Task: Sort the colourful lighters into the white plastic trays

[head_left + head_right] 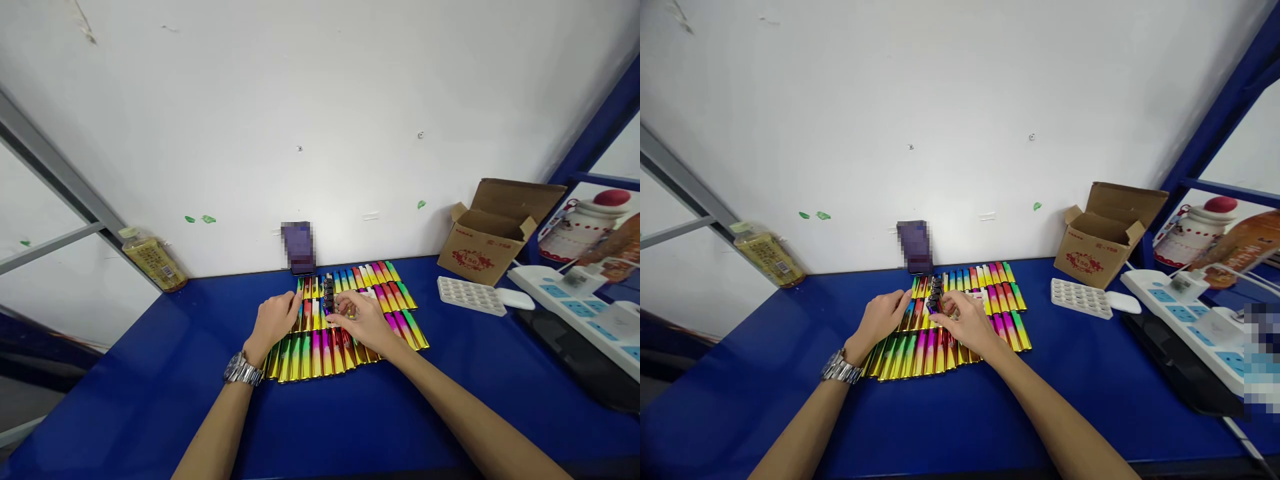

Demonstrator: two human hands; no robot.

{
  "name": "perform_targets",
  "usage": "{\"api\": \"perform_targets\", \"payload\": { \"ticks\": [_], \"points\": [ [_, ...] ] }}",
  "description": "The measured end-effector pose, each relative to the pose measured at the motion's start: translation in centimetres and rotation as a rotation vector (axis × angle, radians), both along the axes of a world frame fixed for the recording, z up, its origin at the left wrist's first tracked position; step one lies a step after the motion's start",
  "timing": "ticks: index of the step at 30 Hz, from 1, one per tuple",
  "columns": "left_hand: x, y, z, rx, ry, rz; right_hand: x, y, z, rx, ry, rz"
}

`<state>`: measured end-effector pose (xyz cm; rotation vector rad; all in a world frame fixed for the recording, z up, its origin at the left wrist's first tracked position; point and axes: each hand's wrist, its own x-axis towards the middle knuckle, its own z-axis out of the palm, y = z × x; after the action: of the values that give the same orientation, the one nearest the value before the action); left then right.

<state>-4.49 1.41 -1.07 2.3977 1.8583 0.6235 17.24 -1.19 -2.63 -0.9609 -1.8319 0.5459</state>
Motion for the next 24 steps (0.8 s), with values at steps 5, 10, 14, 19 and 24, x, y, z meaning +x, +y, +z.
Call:
{"api": "perform_targets", "payload": {
  "ticks": [5, 10, 14, 19, 24],
  "points": [
    [0.5, 1.9, 0.6, -0.135, -0.69, -0.052, 0.7, 0.0, 0.8, 0.049, -0.002, 0.012],
    [1.2, 5.9, 2.8, -0.249, -1.169, -0.089, 1.4, -0.1, 1.6, 0.051, -0.005, 0.003],
    [1.0, 8.8, 4.5, -0.222, -1.291, -0.049, 1.7, 0.0, 1.5, 0.052, -0.048, -0.027],
    [0.2, 9.7, 4.8, -0.116, -1.174, 0.017, 1.8, 0.2, 1.3, 0.049, -0.084, -0.065],
    [-0.3, 8.6, 3.0, -0.127, -0.716, 0.127, 1.7, 0.4, 1.0, 0.052, -0.137, -0.119]
  ]
}}
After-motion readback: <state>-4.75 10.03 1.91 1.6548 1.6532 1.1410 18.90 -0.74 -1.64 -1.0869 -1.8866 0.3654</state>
